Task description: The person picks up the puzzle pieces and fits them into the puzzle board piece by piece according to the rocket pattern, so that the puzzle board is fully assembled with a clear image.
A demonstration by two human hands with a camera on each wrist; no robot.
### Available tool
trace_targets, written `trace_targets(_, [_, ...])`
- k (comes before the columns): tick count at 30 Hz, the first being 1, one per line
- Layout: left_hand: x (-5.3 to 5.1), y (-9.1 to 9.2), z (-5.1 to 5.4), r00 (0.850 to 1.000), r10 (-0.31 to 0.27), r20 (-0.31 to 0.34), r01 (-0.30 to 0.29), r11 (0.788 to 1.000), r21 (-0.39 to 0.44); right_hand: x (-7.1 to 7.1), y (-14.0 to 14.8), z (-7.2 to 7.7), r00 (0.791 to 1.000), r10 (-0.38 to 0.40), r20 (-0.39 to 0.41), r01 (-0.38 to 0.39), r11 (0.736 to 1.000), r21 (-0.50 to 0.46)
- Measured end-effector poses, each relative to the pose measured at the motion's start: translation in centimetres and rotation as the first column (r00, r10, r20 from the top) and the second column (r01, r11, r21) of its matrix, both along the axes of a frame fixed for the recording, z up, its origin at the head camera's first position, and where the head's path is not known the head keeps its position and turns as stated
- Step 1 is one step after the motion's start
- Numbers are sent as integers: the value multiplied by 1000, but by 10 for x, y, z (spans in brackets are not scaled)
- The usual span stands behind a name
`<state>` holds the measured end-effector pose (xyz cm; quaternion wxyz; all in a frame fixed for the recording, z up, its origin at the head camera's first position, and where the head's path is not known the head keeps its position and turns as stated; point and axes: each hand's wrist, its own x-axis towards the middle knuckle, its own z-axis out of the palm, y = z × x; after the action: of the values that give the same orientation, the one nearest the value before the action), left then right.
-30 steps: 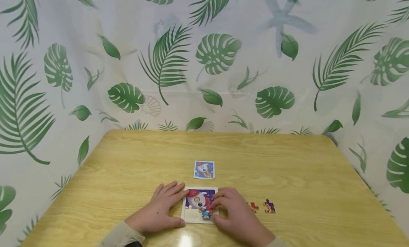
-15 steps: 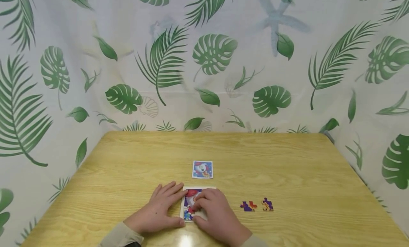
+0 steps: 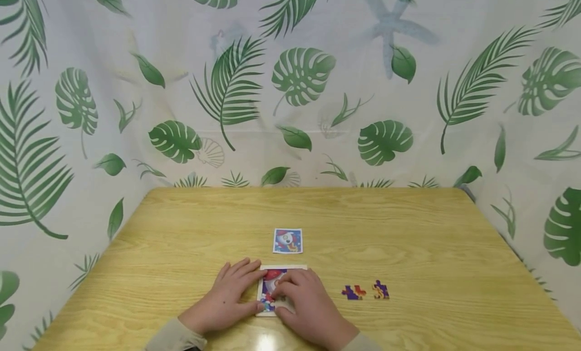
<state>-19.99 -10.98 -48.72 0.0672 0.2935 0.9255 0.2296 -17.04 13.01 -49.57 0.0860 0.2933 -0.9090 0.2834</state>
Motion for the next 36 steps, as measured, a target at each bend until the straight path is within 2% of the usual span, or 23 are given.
trace_targets(9, [1, 5, 4, 1000, 4, -27, -4, 1000, 21, 1, 6, 4, 999, 4, 54, -4, 1000, -3])
trace_targets(15, [0, 3, 3, 1000, -4, -6, 4, 1000, -1, 0, 7, 5, 997, 13, 74, -15, 1000, 17])
trace_targets(23, [-2, -2, 1, 999, -47, 16, 47, 999, -19, -1, 7, 3, 998, 39, 58, -40, 999, 15])
trace_targets(30, [-2, -3, 1, 999, -46, 10, 46, 999, -26, -1, 8, 4, 997, 47, 58, -48, 999, 10])
trace_targets(33, [-1, -3, 1, 999, -39, 18, 40, 999, -21, -1, 13, 3, 997, 20, 69, -20, 1000, -7])
trace_targets(36, [0, -2, 0, 999, -30, 35, 31, 999, -18, 0, 24, 2, 996, -46, 71, 48, 999, -25])
